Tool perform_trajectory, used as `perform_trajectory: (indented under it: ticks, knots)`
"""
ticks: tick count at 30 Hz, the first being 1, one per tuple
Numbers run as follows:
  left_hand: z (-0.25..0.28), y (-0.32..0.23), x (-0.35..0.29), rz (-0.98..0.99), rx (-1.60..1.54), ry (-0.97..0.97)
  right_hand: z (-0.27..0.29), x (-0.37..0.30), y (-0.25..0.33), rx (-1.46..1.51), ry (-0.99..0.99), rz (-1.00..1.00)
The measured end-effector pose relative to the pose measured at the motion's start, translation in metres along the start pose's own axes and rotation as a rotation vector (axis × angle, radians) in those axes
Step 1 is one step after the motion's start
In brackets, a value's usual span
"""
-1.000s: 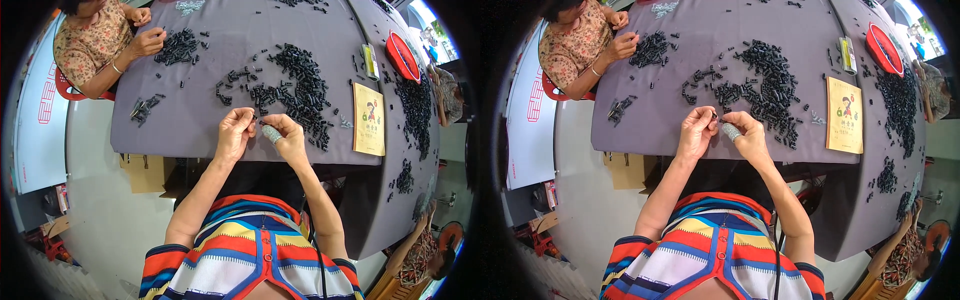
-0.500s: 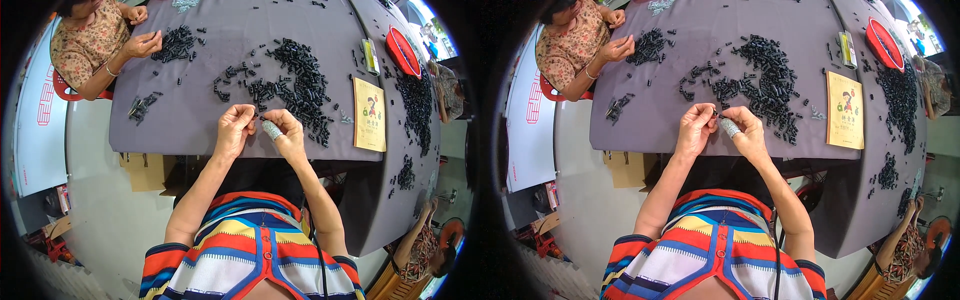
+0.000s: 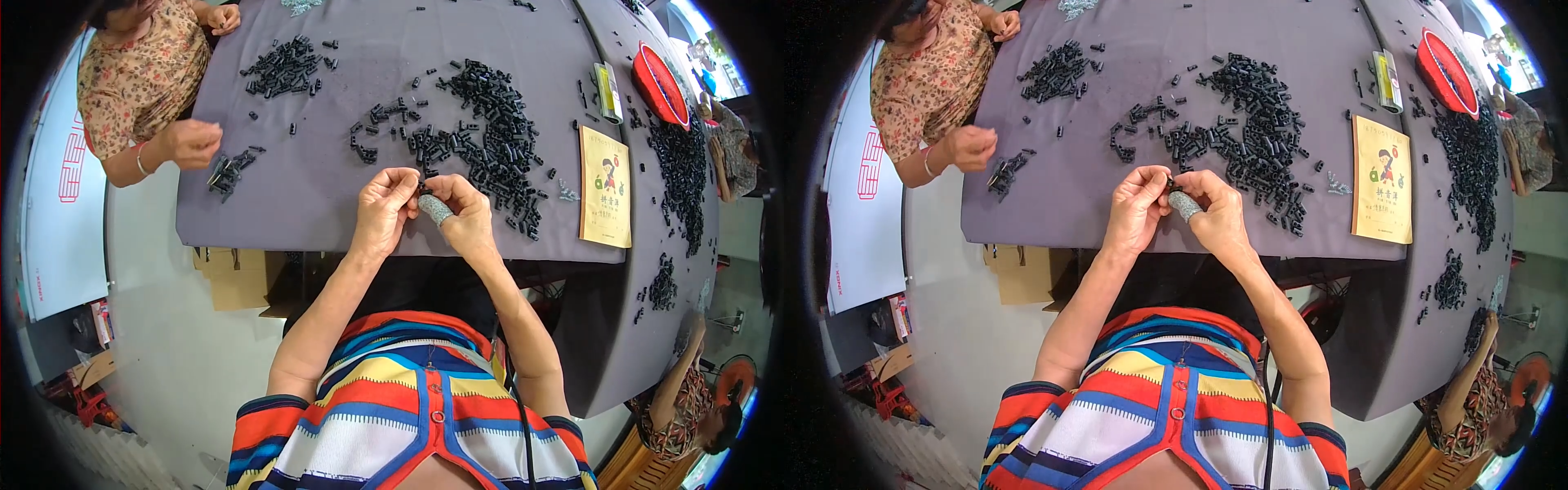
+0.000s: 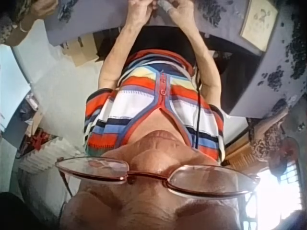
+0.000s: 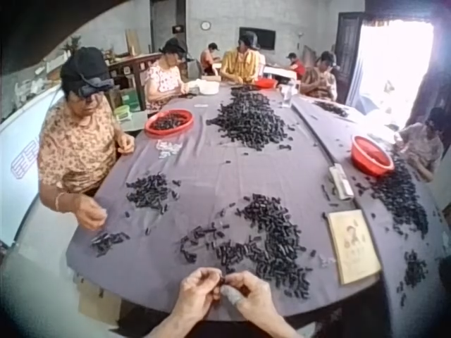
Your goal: Manually assembling small black plastic components into a container at a workshop table.
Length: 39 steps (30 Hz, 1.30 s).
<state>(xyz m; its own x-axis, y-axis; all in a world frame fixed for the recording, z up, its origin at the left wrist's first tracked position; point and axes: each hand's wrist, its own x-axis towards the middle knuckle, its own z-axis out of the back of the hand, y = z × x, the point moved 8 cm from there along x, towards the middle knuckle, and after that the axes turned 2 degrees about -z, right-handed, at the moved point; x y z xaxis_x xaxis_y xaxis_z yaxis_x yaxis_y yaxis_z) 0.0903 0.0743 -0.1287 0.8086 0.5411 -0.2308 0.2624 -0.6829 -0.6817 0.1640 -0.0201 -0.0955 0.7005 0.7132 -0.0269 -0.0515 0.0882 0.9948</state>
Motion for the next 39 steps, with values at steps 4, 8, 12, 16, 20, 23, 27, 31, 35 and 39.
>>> perform_trajectory:
  ticks: [4, 8, 12, 16, 20, 23, 27, 31, 35, 39]
  knots:
    - [0.001, 0.0, -0.001, 0.0, -0.01, -0.024, -0.002, 0.001, 0.0, -0.079, -0.013, -0.014]
    - [0.002, 0.001, 0.001, -0.013, -0.019, -0.003, -0.001, 0.0, 0.007, 0.174, -0.005, 0.133]
    - [0.002, 0.002, 0.001, -0.002, -0.039, 0.017, 0.007, -0.003, 0.004, 0.274, 0.001, 0.086]
    - [0.0, 0.0, 0.0, 0.011, -0.027, -0.029, 0.009, -0.006, 0.0, 0.154, 0.018, -0.002]
    - [0.0, 0.0, 0.0, 0.013, -0.012, -0.028, 0.001, -0.006, 0.013, -0.095, 0.079, 0.099]
    - [-0.001, 0.001, 0.0, 0.016, 0.002, -0.036, 0.006, -0.008, 0.001, 0.109, -0.057, 0.003]
    - [-0.001, 0.0, 0.0, -0.013, 0.044, -0.033, 0.006, -0.008, -0.003, 0.02, -0.014, -0.011]
    - [-0.003, -0.002, -0.001, -0.022, 0.074, -0.032, 0.005, -0.009, 0.0, 0.011, -0.033, -0.004]
    - [-0.003, -0.002, -0.002, -0.055, 0.1, -0.027, 0.006, -0.01, 0.0, 0.067, -0.038, 0.01]
    - [-0.005, -0.004, -0.004, -0.121, 0.212, -0.031, 0.006, -0.011, 0.003, 0.037, -0.036, 0.002]
